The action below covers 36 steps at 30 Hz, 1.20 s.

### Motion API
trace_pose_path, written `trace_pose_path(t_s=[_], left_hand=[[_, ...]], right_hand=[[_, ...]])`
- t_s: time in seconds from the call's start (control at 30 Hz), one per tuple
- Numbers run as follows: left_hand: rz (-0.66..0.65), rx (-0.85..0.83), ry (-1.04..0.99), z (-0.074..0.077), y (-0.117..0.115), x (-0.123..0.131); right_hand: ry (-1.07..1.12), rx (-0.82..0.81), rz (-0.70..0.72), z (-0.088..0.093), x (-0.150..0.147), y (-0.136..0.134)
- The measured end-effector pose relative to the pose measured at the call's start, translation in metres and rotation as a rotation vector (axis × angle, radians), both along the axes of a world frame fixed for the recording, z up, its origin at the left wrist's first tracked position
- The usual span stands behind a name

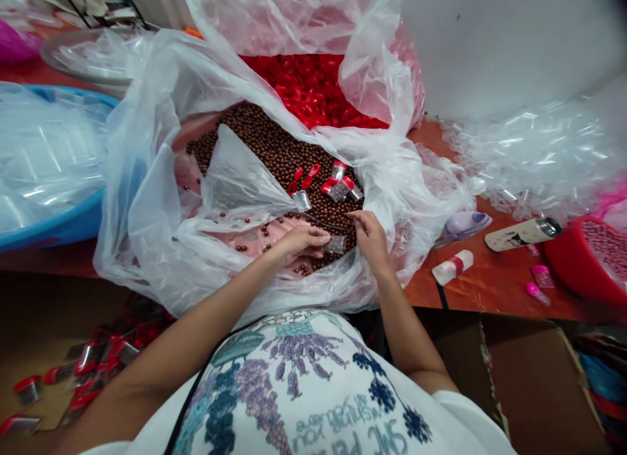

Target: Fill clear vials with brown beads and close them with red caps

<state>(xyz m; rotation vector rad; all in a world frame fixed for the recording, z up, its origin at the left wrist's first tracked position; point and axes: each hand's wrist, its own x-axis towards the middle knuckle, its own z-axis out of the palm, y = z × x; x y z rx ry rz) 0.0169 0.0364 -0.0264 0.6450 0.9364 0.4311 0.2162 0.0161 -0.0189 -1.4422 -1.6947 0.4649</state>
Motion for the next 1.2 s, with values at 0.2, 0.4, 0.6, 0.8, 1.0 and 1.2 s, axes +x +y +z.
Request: trace_pose_path(t_s=[0.2,0.4,0.6,0.8,1.0,1.2], left_hand=[[0.148,-0.005,-0.153,-0.003,-0.009,-0.019],[0.389,0.124,-0.146,0.007,-0.024,-0.051],[0.456,0.189,-0.150,0.010,-0.034,-0.077],[0.467,0.183,-0.155,0.011,-0.037,-0.085],[0.474,0.171,-0.142,0.014,-0.037,-0.088],[0.433,0.247,-0.159,0.018,-0.037,-0.090]], right_hand=[[-0.024,-0.052,0.061,0.007,-0.014,0.022],[0.170,-0.295,0.236,0.024,-0.046,0.030],[0.221,-0.410,0.428,0.034,-0.077,0.023],[0.135,-0.379,0.479,0.034,-0.087,0.024],[0.116,-0.353,0.530,0.036,-0.088,0.023],[0.149,-0.361,0.600,0.034,-0.085,0.023]])
